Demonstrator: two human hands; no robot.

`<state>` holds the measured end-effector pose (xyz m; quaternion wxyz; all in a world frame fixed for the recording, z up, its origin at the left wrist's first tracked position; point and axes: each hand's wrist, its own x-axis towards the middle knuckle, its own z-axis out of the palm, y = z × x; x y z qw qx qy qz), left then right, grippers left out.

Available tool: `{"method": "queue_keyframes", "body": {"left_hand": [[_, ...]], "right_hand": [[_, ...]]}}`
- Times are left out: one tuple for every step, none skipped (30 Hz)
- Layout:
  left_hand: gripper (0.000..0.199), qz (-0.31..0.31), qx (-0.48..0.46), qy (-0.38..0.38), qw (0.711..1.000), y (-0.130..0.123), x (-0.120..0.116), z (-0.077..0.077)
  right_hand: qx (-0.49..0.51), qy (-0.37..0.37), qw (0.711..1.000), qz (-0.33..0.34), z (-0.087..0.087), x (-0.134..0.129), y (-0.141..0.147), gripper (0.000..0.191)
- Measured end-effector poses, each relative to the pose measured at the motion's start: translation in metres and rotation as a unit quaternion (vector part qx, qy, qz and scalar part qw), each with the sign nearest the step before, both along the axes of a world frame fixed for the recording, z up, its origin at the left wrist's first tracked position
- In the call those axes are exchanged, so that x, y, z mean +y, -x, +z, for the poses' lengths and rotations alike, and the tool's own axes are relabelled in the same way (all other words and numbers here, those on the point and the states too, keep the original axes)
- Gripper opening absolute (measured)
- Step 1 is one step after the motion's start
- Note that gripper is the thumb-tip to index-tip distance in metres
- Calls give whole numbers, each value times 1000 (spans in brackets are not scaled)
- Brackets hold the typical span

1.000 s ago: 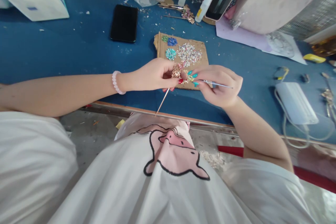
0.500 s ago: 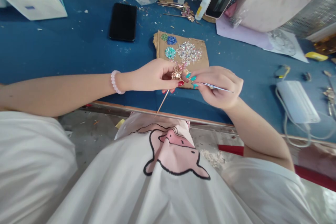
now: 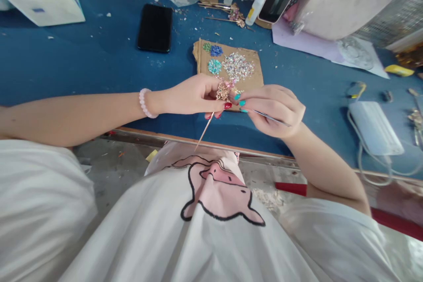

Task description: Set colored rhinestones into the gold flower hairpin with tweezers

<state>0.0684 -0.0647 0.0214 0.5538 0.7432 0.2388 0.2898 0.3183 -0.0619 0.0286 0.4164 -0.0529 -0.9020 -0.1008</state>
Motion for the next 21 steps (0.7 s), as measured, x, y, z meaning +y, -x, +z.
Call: {"method": "queue_keyframes", "body": {"left_hand": [[13, -3, -4, 5, 1000, 0, 0, 0], [12, -5, -6, 10, 1000, 0, 0, 0], [12, -7, -8, 14, 1000, 0, 0, 0], [12, -8, -10, 17, 1000, 0, 0, 0], [11, -8, -10, 18, 1000, 0, 0, 0], [11, -9, -10, 19, 1000, 1, 0, 0], [11, -9, -9, 18, 1000, 1, 0, 0], [11, -10, -8, 18, 1000, 1, 0, 0], [11, -11, -7, 19, 1000, 1, 0, 0], [11, -11, -6, 19, 1000, 1, 0, 0], [11, -11, -6, 18, 1000, 1, 0, 0], [11, -11, -7, 17, 1000, 1, 0, 0], [11, -10, -8, 17, 1000, 1, 0, 0], [11, -8, -8, 16, 1000, 1, 0, 0], [10, -7, -9, 15, 1000, 0, 0, 1], [9, -6, -10, 15, 1000, 0, -1, 1], [8, -6, -11, 15, 1000, 0, -1, 1], [8, -6, -12, 14, 1000, 0, -1, 1], [8, -6, -12, 14, 1000, -1, -1, 1], [9, -7, -12, 13, 1000, -1, -1, 1], [11, -7, -11, 13, 1000, -1, -1, 1]], "right_hand": [[-3, 2, 1000, 0, 0, 0, 0, 10], [-6, 5, 1000, 1, 0, -1, 0, 10], [-8, 7, 1000, 2, 0, -1, 0, 11], [-8, 9, 1000, 2, 0, -2, 0, 12], [-7, 11, 1000, 2, 0, -2, 0, 12], [-4, 14, 1000, 1, 0, -2, 0, 12], [1, 16, 1000, 0, -1, -3, 0, 12], [7, 18, 1000, -2, -1, -3, 0, 11], [12, 21, 1000, -5, -1, -2, -1, 11], [19, 25, 999, -8, -2, -2, -1, 11], [25, 28, 999, -10, -2, -2, -1, 12], [30, 30, 999, -9, -2, -2, -1, 13], [33, 30, 999, -5, -2, -1, -1, 13], [33, 29, 999, 0, -2, -1, -1, 12], [33, 27, 999, 4, -2, -1, -1, 10], [32, 25, 999, 7, -1, -1, 0, 9], [32, 22, 999, 9, -1, -1, 0, 7], [32, 20, 999, 11, 0, -1, 1, 7], [33, 19, 999, 12, 0, -2, 1, 7], [34, 18, 999, 14, 1, -2, 1, 8], [33, 17, 999, 16, 1, -2, 1, 8]]}}
